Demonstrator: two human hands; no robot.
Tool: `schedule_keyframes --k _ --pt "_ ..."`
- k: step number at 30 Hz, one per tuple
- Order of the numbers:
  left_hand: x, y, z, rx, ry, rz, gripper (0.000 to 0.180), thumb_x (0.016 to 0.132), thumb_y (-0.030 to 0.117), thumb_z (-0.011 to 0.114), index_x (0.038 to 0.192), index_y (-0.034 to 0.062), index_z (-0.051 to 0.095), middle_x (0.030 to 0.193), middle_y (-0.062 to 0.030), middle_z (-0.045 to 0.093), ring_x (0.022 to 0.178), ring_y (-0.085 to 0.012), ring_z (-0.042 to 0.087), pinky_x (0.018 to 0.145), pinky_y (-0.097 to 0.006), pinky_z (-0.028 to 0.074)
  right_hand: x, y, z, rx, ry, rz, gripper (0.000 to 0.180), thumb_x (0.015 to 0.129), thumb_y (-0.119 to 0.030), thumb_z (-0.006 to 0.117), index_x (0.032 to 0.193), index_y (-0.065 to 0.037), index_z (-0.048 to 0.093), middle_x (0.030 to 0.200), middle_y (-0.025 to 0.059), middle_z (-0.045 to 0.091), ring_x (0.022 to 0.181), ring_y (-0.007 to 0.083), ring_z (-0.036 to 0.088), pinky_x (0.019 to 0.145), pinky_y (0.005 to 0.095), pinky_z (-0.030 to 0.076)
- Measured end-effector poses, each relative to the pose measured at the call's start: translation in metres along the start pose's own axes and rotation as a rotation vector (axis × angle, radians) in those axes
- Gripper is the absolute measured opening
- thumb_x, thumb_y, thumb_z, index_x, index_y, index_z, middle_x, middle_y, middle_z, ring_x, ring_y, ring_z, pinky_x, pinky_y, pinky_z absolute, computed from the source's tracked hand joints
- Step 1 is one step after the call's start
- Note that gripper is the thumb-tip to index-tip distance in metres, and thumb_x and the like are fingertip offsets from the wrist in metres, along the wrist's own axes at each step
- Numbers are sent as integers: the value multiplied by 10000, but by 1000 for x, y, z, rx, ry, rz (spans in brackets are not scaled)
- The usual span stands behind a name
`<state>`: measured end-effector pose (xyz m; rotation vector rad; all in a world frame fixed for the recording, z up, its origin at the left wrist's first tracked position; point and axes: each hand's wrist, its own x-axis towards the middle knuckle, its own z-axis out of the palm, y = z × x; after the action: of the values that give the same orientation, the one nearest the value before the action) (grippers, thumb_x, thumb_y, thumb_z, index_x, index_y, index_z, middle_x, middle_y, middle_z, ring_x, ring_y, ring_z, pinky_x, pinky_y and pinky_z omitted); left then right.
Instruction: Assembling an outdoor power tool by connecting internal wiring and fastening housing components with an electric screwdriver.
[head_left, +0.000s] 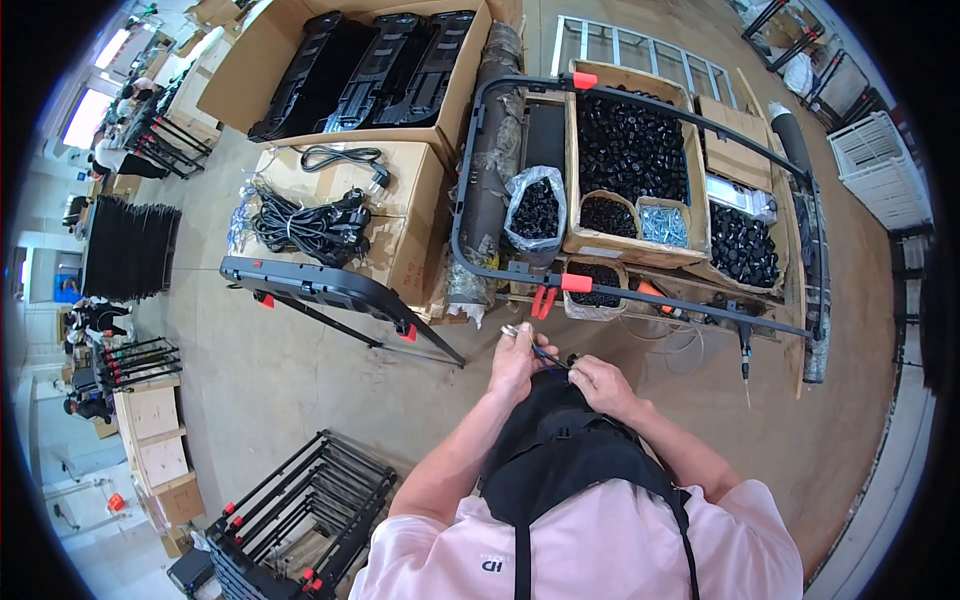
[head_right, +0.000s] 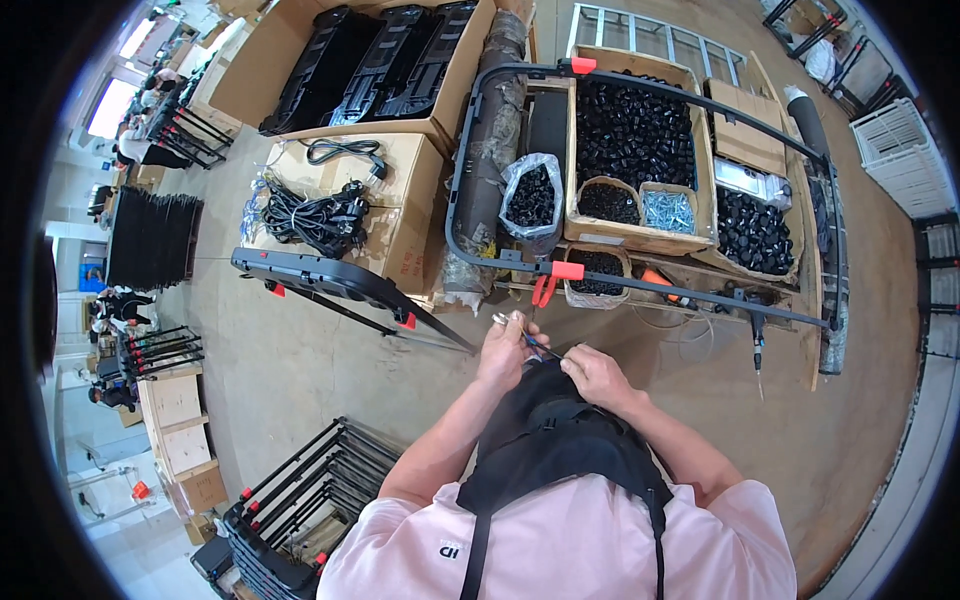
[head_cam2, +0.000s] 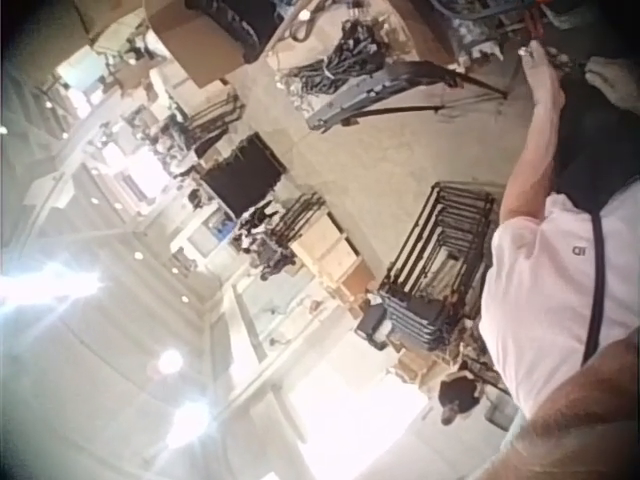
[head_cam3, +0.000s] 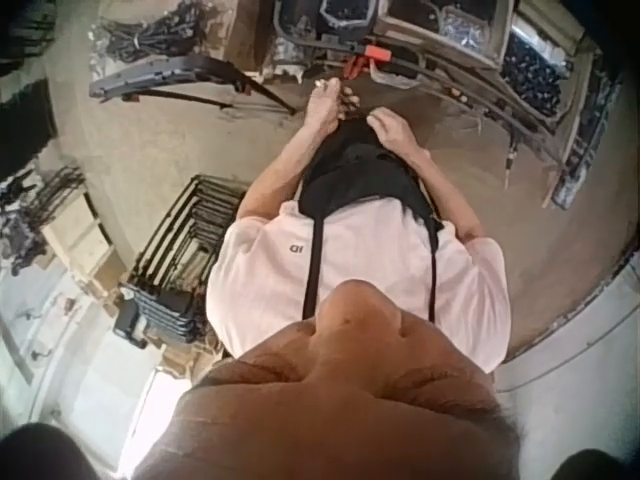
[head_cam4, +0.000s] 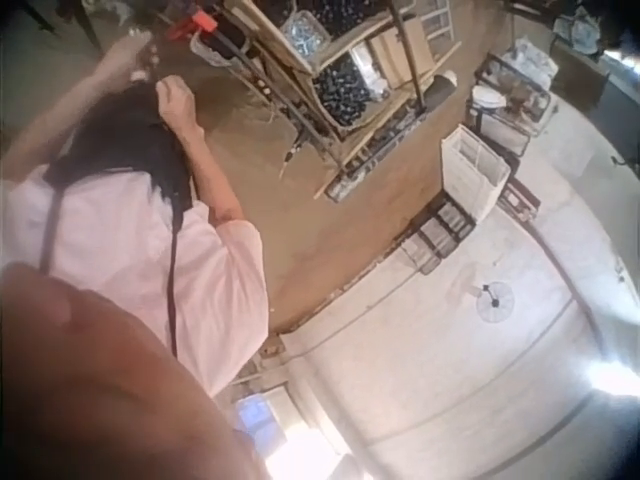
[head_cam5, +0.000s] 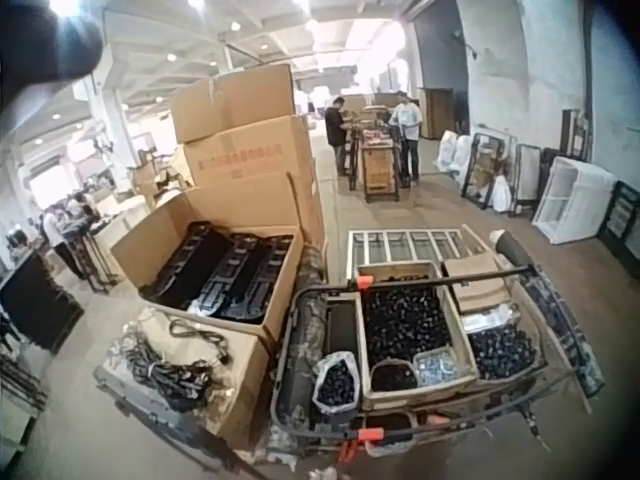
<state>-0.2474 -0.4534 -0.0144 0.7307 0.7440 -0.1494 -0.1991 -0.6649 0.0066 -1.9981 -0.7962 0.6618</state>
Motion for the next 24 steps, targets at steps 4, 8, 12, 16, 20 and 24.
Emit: schedule_keyframes --k 4,8,12,16,20,24 --pt "32 7 -5 -35 209 156 246 1145 304 483 1127 59 500 955 -99 684 713 -185 714 616 -356 637 29 -2 38 16 49 61 216 1040 -185 593 947 9 612 899 203 603 883 422 636 787 502 507" --pt "44 28 -4 106 198 194 277 1149 333 467 1112 62 512 884 -92 675 674 -188 707 569 -347 613 41 -7 55 20 80 122 223 1043 -180 588 936 16 598 898 217 595 876 443 625 772 511 496" --pt "57 52 -23 229 8 37 309 1155 358 437 1090 72 532 759 -31 562 583 -159 593 544 -350 562 49 -6 65 61 75 95 213 1042 -170 592 942 18 596 899 225 586 871 452 616 771 520 493" --pt "65 69 -32 84 -61 -130 269 1144 341 462 1069 91 530 700 24 411 528 -106 391 524 -350 476 59 -10 72 32 65 139 210 1042 -165 600 962 29 614 898 195 608 862 389 644 766 475 506" --pt "65 69 -38 52 -13 -107 223 1129 321 486 1062 112 525 726 36 412 565 -87 375 540 -321 416 69 -19 74 35 65 131 208 1039 -169 608 974 28 620 902 196 608 863 395 643 769 473 508" --pt "60 68 -33 59 12 -24 219 1130 316 476 1071 115 537 766 27 472 564 -72 399 526 -305 421 72 -18 77 47 66 160 207 1033 -174 617 977 24 631 902 197 616 869 401 650 777 471 517"
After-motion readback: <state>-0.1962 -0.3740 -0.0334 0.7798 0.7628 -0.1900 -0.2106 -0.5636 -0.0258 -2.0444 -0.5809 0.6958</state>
